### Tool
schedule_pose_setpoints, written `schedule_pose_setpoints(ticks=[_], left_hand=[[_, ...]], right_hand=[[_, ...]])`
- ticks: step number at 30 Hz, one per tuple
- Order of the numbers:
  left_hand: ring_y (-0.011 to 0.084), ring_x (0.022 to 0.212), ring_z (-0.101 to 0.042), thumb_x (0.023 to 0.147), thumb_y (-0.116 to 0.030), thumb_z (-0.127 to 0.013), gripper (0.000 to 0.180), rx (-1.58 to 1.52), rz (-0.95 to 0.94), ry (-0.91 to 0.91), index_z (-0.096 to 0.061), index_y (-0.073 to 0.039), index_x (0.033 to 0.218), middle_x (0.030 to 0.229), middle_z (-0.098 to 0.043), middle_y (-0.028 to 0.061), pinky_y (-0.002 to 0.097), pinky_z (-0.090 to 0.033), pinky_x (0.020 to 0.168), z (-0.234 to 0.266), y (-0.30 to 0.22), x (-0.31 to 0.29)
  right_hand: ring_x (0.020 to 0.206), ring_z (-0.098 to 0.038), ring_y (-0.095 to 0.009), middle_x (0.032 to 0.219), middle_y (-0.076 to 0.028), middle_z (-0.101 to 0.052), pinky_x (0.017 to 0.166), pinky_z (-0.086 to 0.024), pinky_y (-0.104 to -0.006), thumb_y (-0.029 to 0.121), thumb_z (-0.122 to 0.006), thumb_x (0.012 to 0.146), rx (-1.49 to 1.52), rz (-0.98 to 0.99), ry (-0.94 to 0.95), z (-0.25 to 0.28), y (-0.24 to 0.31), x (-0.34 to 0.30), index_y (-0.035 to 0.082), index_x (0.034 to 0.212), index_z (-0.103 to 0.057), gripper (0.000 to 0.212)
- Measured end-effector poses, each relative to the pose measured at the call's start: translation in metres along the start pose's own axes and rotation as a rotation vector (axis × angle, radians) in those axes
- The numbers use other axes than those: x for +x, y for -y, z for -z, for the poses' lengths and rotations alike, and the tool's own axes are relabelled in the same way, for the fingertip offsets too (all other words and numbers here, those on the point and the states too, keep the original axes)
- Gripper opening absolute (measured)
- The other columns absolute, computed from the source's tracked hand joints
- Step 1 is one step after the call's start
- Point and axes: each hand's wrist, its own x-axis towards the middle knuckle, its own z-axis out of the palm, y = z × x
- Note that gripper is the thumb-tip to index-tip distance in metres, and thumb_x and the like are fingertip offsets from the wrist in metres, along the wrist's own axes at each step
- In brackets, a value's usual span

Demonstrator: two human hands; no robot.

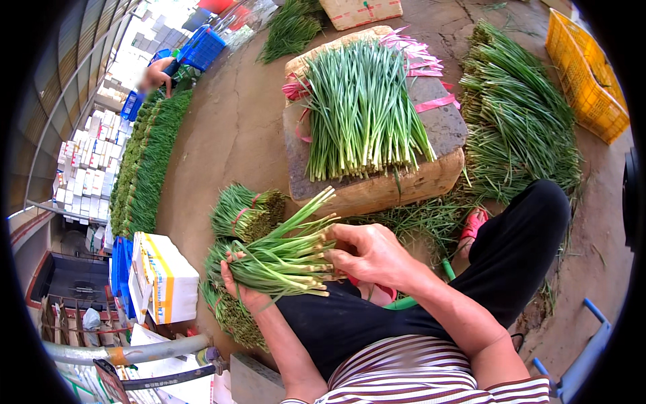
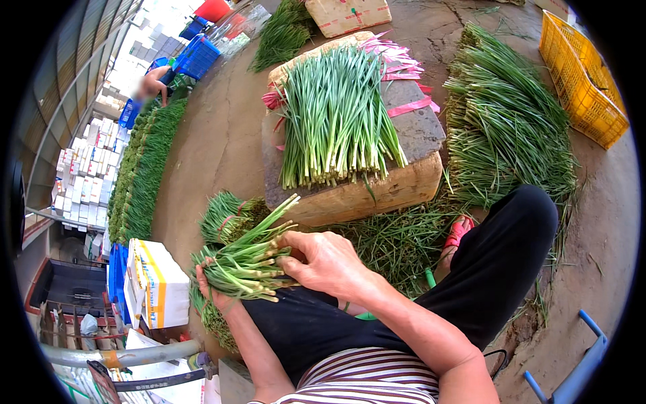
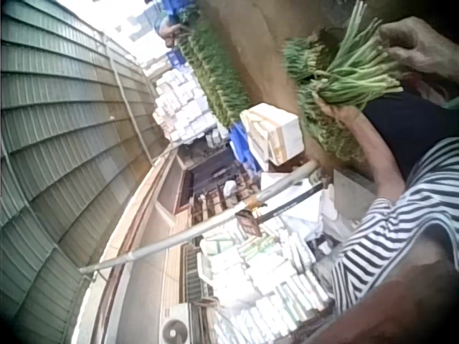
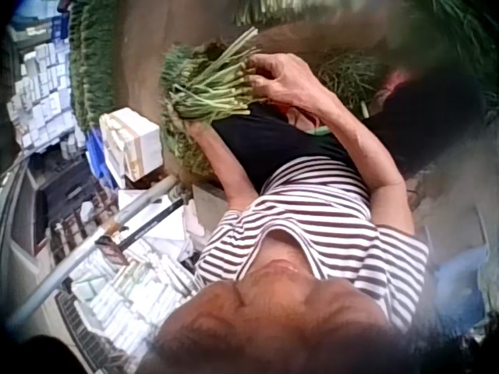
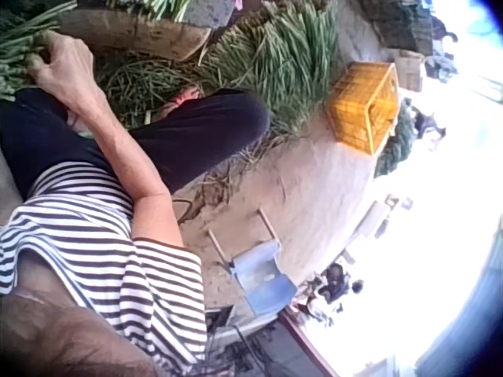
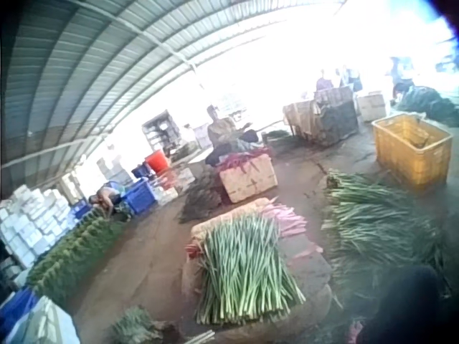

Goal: The person picks up large handfuls of green chives, aligns the roots by hand, and secures them into bundles using pink plastic strips.

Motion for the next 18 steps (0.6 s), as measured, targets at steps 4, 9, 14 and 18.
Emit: schedule_pose_setpoints(ticks=[4, 9, 14, 18], left_hand=[[0.0271, 0.097, -0.065, 0.099, -0.018, -0.053, 0.027, 0.010, -0.039, 0.026, -0.065, 0.002, 0.112, 0.098, -0.071, 0.0136, 0.0435, -0.056, 0.088, 0.007, -0.004, 0.001], [0.0226, 0.093, -0.062, 0.097, -0.015, -0.054, 0.025, -0.136, -0.076, 0.137, -0.061, 0.001, 0.115, 0.095, -0.066, 0.0098, 0.0410, -0.057, 0.088, -0.010, -0.018, 0.001], [0.0176, 0.090, -0.056, 0.097, -0.014, -0.054, 0.027, -0.171, -0.108, 0.326, -0.054, -0.001, 0.121, 0.091, -0.056, 0.0046, 0.0377, -0.057, 0.082, -0.062, -0.013, 0.007], [0.0181, 0.087, -0.052, 0.096, -0.012, -0.054, 0.030, -0.179, -0.040, 0.414, -0.051, 0.000, 0.123, 0.087, -0.053, 0.0041, 0.0397, -0.058, 0.080, -0.079, -0.009, 0.014]], right_hand=[[0.065, -0.065, -0.029, 0.074, -0.012, -0.068, 0.065, -0.051, -0.0375, 0.022, -0.060, 0.088, 0.091, -0.009, 0.008, -0.009, -0.017, 0.004, 0.004, 0.090, -0.068, 0.019], [0.066, -0.063, -0.014, 0.071, -0.005, -0.066, 0.067, -0.052, -0.0277, 0.013, -0.065, 0.086, 0.140, -0.256, 0.162, 0.035, -0.049, -0.007, 0.000, 0.093, -0.071, 0.017], [0.108, -0.060, -0.029, 0.109, -0.011, -0.065, 0.105, -0.039, -0.0398, 0.015, -0.064, 0.080, -0.999, -0.043, -0.313, 0.037, -0.084, -0.019, 0.004, 0.098, -0.069, 0.022], [0.118, -0.054, -0.034, 0.120, -0.015, -0.060, 0.104, -0.036, -0.0467, 0.009, -0.061, 0.081, -0.657, 0.163, -0.369, 0.037, -0.042, -0.005, 0.004, 0.103, -0.063, 0.022]])
